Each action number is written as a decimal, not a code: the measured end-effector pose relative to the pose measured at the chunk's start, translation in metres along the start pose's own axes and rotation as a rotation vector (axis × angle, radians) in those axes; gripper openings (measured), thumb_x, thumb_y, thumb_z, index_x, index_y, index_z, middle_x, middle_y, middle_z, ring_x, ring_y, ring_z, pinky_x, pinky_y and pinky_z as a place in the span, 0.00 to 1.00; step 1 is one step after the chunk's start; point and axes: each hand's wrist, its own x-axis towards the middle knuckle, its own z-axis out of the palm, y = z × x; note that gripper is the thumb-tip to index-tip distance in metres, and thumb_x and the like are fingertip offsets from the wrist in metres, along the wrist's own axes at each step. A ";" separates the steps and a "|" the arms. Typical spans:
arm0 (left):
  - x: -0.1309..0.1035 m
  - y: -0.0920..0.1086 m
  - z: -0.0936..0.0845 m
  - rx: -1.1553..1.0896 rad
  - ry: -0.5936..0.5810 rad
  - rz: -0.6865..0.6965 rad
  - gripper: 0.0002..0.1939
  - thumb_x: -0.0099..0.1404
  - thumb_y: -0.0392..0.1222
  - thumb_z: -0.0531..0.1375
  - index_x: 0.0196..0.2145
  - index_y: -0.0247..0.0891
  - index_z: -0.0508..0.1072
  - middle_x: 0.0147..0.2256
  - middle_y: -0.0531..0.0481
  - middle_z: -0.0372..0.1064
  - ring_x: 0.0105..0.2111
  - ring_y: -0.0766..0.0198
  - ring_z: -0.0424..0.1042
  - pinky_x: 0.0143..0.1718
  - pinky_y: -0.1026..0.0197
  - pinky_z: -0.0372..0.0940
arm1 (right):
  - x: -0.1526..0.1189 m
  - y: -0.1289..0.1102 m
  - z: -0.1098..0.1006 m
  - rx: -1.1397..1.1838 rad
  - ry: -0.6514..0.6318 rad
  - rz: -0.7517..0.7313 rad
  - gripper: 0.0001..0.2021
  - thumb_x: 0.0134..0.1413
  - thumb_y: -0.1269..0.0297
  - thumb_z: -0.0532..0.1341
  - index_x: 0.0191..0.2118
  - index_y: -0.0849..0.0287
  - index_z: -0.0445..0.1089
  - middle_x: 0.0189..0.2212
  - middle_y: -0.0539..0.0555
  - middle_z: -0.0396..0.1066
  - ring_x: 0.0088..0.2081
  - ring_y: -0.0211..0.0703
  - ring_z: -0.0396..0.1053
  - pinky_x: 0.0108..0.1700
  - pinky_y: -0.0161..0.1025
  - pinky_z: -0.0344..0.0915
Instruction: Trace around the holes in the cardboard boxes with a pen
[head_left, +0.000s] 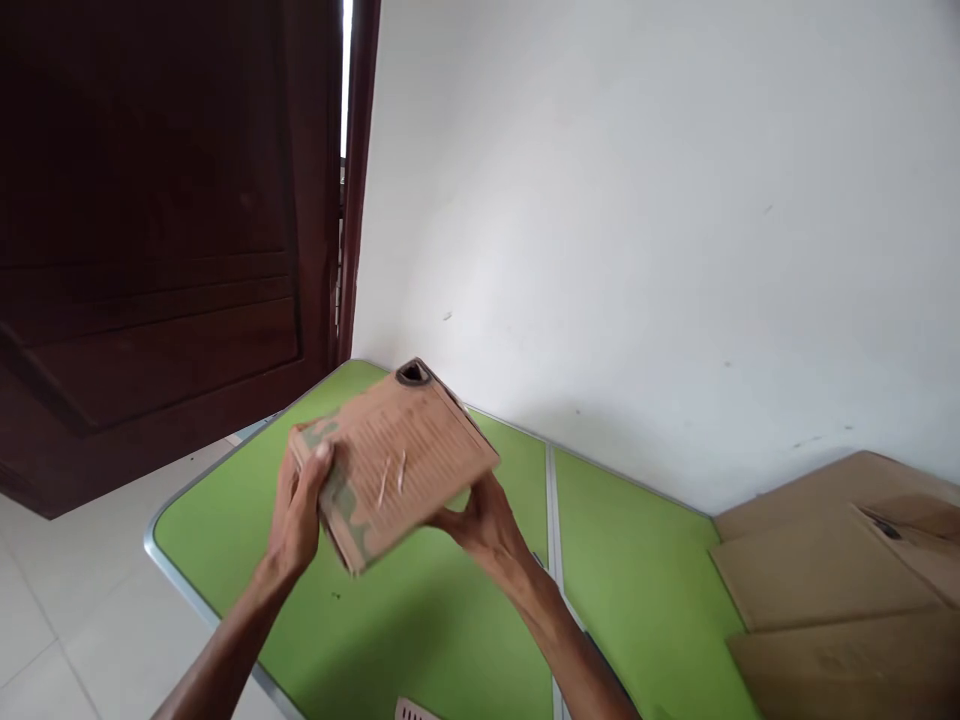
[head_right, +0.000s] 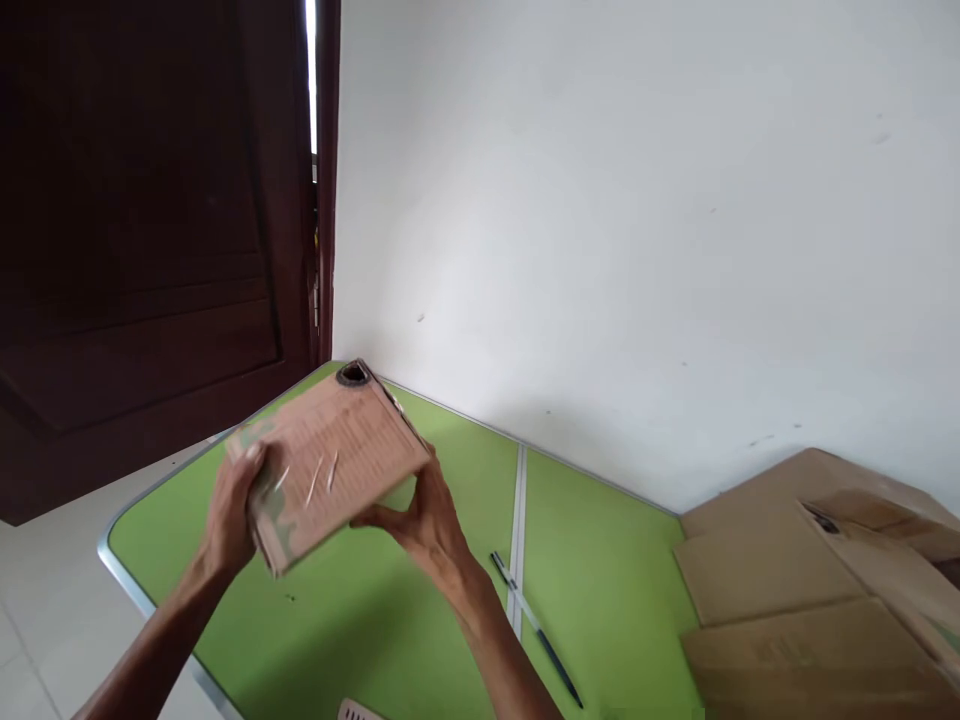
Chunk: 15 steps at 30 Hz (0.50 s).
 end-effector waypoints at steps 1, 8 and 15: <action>0.017 -0.003 0.003 0.013 -0.004 -0.005 0.40 0.71 0.78 0.59 0.58 0.37 0.73 0.57 0.32 0.78 0.58 0.35 0.80 0.59 0.34 0.77 | 0.014 0.001 0.004 0.035 -0.010 0.030 0.55 0.43 0.38 0.84 0.72 0.52 0.64 0.64 0.68 0.76 0.68 0.75 0.74 0.65 0.74 0.77; 0.077 -0.040 0.010 0.179 -0.126 0.110 0.59 0.65 0.83 0.62 0.77 0.36 0.58 0.76 0.24 0.55 0.78 0.28 0.55 0.78 0.26 0.54 | 0.090 0.019 0.014 0.275 -0.101 0.120 0.64 0.42 0.26 0.79 0.78 0.54 0.58 0.74 0.73 0.65 0.75 0.72 0.66 0.71 0.67 0.73; 0.107 -0.104 0.022 0.616 -0.050 0.129 1.01 0.42 0.82 0.76 0.78 0.16 0.15 0.79 0.05 0.12 0.81 0.16 0.12 0.79 0.20 0.25 | 0.141 0.036 0.035 0.350 -0.087 0.141 0.61 0.49 0.28 0.78 0.82 0.49 0.57 0.80 0.65 0.58 0.80 0.66 0.56 0.72 0.63 0.73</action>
